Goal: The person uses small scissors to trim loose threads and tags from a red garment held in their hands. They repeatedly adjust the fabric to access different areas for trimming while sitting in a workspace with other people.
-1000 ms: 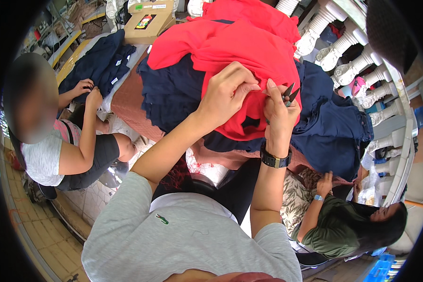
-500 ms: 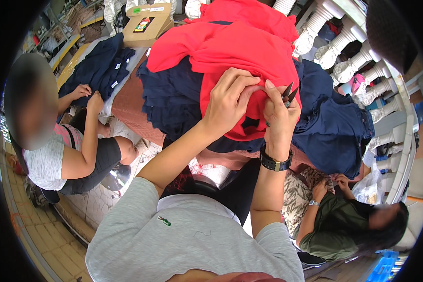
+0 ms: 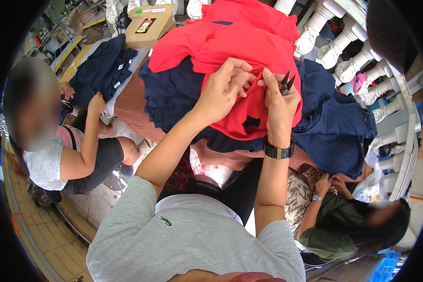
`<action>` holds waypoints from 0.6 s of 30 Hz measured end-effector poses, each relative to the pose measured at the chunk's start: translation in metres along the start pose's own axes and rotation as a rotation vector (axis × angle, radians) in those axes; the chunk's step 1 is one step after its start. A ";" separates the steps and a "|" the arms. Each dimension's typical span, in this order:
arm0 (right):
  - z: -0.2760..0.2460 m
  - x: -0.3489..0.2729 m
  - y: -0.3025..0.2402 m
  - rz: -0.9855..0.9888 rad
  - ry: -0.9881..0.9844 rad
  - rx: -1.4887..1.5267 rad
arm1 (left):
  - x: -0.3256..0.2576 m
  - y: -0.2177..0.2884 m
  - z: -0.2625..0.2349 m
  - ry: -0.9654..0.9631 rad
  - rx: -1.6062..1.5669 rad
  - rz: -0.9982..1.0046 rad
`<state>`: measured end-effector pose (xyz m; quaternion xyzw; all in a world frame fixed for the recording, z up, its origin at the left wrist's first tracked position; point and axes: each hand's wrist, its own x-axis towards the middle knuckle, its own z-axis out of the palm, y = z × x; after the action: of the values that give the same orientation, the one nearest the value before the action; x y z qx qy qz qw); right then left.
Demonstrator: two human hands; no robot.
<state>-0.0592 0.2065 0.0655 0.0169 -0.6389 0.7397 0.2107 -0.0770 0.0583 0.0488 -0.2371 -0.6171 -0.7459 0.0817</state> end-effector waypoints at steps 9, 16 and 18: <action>-0.015 -0.023 -0.023 0.170 -0.099 -0.142 | 0.002 -0.008 0.002 -0.024 0.090 0.019; 0.004 -0.045 -0.005 0.090 -0.168 -0.305 | -0.001 -0.005 0.001 -0.057 0.093 0.042; 0.005 -0.042 -0.002 0.059 -0.161 -0.322 | -0.001 -0.007 -0.001 -0.068 0.138 0.093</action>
<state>-0.0213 0.1893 0.0554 0.0234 -0.7640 0.6300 0.1370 -0.0796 0.0592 0.0419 -0.2842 -0.6577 -0.6887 0.1113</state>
